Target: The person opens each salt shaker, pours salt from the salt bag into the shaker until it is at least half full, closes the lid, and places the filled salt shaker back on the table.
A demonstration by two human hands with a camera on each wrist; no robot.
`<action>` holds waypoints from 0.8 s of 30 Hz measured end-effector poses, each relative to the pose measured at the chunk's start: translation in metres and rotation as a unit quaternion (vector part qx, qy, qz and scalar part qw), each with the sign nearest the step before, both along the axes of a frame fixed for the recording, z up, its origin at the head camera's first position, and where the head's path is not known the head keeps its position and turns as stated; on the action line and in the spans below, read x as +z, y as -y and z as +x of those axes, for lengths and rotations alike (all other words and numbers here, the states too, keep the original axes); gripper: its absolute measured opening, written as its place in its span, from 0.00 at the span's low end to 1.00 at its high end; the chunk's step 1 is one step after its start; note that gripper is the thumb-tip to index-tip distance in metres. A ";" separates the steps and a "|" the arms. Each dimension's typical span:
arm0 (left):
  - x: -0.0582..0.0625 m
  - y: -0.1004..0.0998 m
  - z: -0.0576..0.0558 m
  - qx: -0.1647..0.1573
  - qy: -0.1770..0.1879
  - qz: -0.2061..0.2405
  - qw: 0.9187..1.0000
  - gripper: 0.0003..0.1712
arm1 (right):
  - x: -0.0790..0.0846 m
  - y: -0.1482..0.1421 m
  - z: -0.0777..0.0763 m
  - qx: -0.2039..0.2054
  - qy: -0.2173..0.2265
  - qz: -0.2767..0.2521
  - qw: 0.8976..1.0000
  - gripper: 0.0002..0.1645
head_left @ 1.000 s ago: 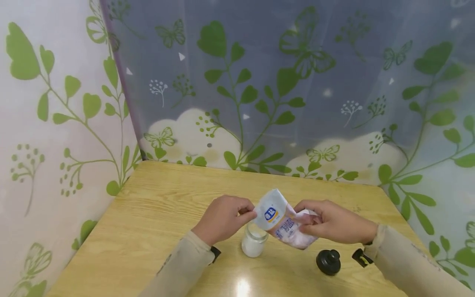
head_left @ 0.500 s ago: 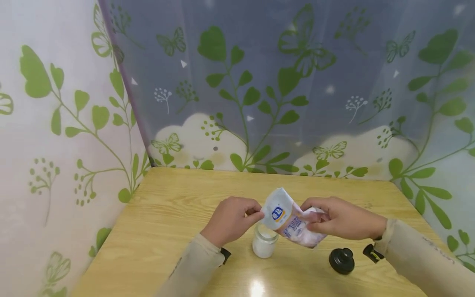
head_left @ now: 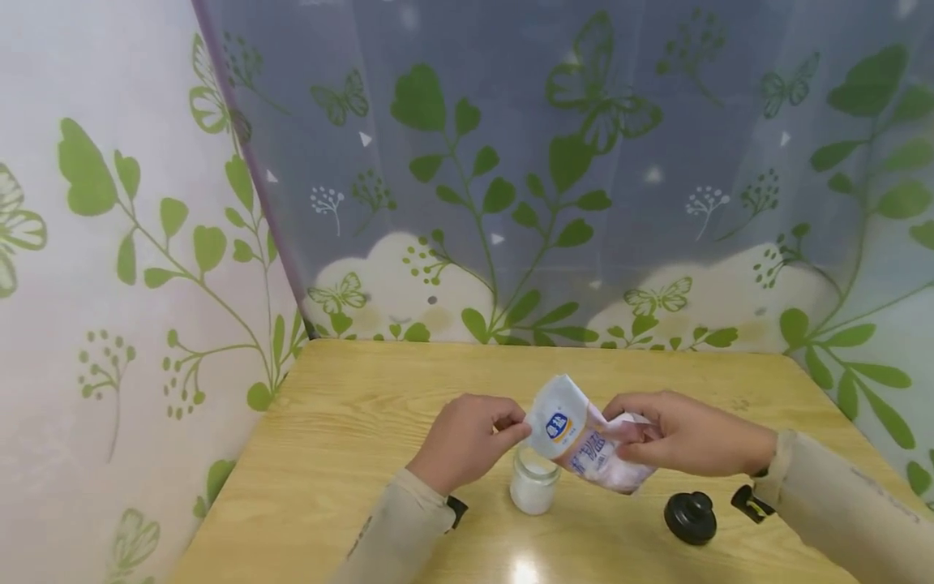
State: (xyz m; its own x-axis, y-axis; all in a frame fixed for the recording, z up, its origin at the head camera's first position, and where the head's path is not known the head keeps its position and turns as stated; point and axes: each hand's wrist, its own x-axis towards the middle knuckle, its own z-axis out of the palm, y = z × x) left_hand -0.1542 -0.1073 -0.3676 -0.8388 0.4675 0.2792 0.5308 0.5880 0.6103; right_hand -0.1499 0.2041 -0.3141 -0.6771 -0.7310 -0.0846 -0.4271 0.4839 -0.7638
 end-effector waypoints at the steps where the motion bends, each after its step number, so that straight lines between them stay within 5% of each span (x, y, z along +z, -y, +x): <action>1: 0.001 0.000 0.000 0.001 -0.002 0.000 1.000 0.06 | 0.000 0.000 0.000 -0.001 -0.001 -0.001 1.000 0.14; 24: -0.002 -0.006 -0.001 -0.005 -0.001 0.006 1.000 0.06 | -0.007 -0.010 -0.001 -0.001 -0.003 -0.002 1.000 0.14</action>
